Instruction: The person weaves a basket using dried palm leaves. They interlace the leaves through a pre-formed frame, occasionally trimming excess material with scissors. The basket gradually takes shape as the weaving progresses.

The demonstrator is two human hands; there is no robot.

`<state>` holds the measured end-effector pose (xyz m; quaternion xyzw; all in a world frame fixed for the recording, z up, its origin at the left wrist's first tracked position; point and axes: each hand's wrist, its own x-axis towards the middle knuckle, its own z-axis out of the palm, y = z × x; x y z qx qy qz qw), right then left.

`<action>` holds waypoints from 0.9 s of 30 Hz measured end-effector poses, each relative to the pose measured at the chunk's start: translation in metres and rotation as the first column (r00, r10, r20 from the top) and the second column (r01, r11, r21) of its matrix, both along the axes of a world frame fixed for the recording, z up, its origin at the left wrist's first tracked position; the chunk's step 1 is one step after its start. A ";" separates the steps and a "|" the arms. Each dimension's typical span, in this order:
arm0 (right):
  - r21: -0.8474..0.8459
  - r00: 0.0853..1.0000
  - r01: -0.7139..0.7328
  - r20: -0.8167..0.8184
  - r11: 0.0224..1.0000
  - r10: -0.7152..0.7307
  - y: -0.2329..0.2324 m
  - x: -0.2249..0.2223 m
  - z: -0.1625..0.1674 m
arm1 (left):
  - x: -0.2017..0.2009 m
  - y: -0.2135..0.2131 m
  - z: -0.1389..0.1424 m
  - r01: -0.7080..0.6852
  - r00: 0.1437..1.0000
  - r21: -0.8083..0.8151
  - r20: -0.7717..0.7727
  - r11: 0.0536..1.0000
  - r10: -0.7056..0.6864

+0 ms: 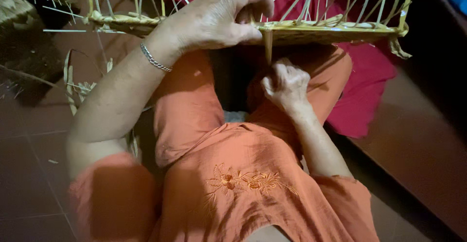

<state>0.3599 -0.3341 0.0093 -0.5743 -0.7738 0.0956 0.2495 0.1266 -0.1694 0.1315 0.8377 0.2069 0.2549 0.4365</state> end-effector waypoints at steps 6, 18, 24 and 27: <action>-0.148 0.988 -0.072 -0.150 0.986 0.049 0.006 0.020 0.048 | 0.007 0.001 -0.001 -0.066 0.998 0.198 0.006 0.978 0.066; -0.368 0.532 -0.057 -0.798 0.928 -0.284 0.029 0.001 0.044 | 0.036 -0.001 0.000 -0.328 0.945 0.029 0.022 0.944 0.327; -0.536 0.291 -0.235 -0.835 0.811 -0.468 0.030 0.024 0.065 | 0.016 -0.020 -0.002 -0.237 0.947 -0.384 0.113 0.893 0.300; -0.428 0.138 -0.275 -0.904 0.861 -0.405 0.030 0.024 0.074 | 0.021 -0.022 -0.005 -0.201 0.926 -0.338 0.240 0.920 0.291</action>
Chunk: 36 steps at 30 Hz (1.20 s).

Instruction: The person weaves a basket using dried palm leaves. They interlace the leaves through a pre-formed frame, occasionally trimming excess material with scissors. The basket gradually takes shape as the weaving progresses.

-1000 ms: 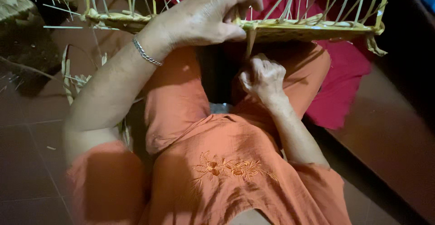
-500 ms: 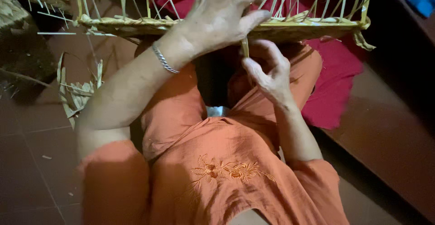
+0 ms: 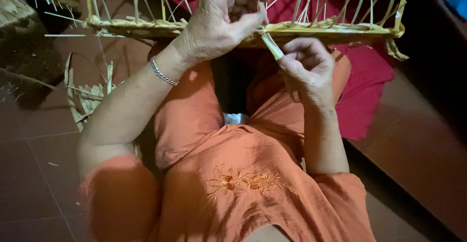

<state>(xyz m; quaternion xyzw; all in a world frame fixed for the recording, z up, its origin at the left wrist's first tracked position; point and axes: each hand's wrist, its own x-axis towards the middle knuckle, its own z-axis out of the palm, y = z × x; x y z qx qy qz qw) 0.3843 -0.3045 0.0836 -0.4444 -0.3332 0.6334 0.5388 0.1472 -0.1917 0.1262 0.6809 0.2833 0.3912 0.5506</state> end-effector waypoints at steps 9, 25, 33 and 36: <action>0.219 0.999 -0.007 -0.042 0.976 0.016 -0.002 -0.002 0.023 | 0.001 0.001 0.009 -0.071 0.979 -0.085 0.185 0.994 0.086; 0.500 0.798 -0.184 0.579 0.846 -0.168 0.015 -0.018 0.065 | 0.009 -0.003 0.014 -0.177 0.982 0.157 0.097 0.972 0.163; 0.561 0.684 -0.220 0.672 0.798 -0.284 0.037 -0.036 0.061 | 0.005 -0.004 0.017 0.002 0.939 0.879 -0.166 0.478 0.301; 0.629 0.629 -0.141 0.653 0.765 -0.421 0.021 -0.034 0.059 | 0.004 0.005 0.012 -0.020 0.941 0.778 -0.198 0.628 0.275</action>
